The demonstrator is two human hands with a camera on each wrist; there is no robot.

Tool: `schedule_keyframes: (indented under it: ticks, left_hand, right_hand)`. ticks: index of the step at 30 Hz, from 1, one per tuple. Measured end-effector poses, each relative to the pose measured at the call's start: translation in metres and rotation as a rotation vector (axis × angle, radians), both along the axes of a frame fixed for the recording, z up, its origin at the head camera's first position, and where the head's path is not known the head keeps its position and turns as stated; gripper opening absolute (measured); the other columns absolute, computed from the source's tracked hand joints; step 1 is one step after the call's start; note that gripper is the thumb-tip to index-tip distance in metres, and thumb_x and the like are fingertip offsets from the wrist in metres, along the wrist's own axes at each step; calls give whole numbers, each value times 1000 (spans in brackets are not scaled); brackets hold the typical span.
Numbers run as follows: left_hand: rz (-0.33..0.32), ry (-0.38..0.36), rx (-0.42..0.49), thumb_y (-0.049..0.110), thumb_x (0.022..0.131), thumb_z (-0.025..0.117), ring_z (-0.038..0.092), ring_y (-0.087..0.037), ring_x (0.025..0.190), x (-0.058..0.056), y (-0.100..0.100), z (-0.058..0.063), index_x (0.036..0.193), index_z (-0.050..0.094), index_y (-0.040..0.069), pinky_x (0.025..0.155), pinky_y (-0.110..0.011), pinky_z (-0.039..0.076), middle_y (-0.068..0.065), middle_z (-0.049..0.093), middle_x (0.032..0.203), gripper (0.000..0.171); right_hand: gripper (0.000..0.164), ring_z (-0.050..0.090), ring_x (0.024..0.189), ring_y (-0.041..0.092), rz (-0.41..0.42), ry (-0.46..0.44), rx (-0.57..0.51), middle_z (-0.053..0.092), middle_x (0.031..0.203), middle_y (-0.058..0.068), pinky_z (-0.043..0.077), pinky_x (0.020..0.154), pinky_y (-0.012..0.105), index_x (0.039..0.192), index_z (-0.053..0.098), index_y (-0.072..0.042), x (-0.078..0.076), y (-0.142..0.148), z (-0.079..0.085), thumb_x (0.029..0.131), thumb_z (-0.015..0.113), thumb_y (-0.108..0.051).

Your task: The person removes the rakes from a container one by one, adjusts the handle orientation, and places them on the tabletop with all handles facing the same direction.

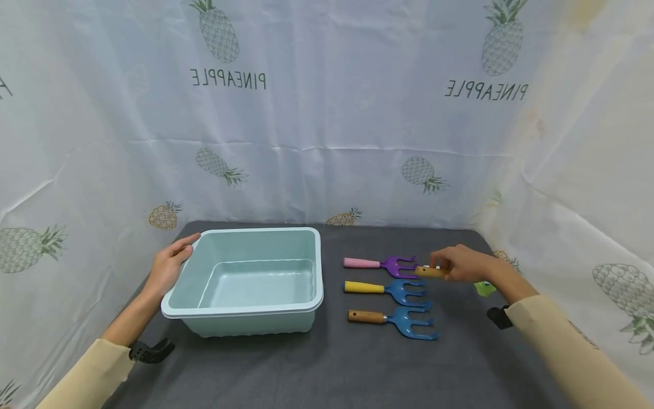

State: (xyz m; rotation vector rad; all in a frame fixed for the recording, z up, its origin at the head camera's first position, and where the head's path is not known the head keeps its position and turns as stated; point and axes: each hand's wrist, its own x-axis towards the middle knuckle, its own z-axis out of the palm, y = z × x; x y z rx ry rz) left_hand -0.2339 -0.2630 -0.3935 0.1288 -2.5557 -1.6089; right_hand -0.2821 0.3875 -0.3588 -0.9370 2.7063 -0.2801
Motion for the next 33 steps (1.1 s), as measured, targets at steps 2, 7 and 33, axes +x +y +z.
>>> schedule_keyframes:
  ticks: [2, 7, 33]
  left_hand:
    - [-3, 7, 3, 28, 114, 35, 39, -40, 150, 0, 0, 0, 160, 38, 10, 117, -55, 38, -21, 38, 164, 50]
    - [4, 14, -5, 27, 114, 35, 41, -38, 148, -2, 0, 1, 160, 40, 10, 115, -52, 39, -20, 40, 163, 49]
    - [21, 5, -16, 27, 114, 34, 44, -39, 145, -3, 0, -2, 160, 40, 11, 114, -53, 40, -22, 44, 160, 49]
  right_hand:
    - [29, 64, 82, 9, -30, 4, 1, 73, 95, -5, 53, 68, 30, 107, 67, -22, 1, 9, -5, 85, 73, -5]
    - [30, 69, 89, 20, -91, -6, -10, 74, 100, -1, 56, 70, 34, 107, 68, -18, 3, 30, -20, 82, 74, -2]
    - [36, 69, 87, 25, -115, 66, -17, 74, 99, 5, 57, 72, 42, 108, 73, -5, 5, 49, -78, 72, 75, 2]
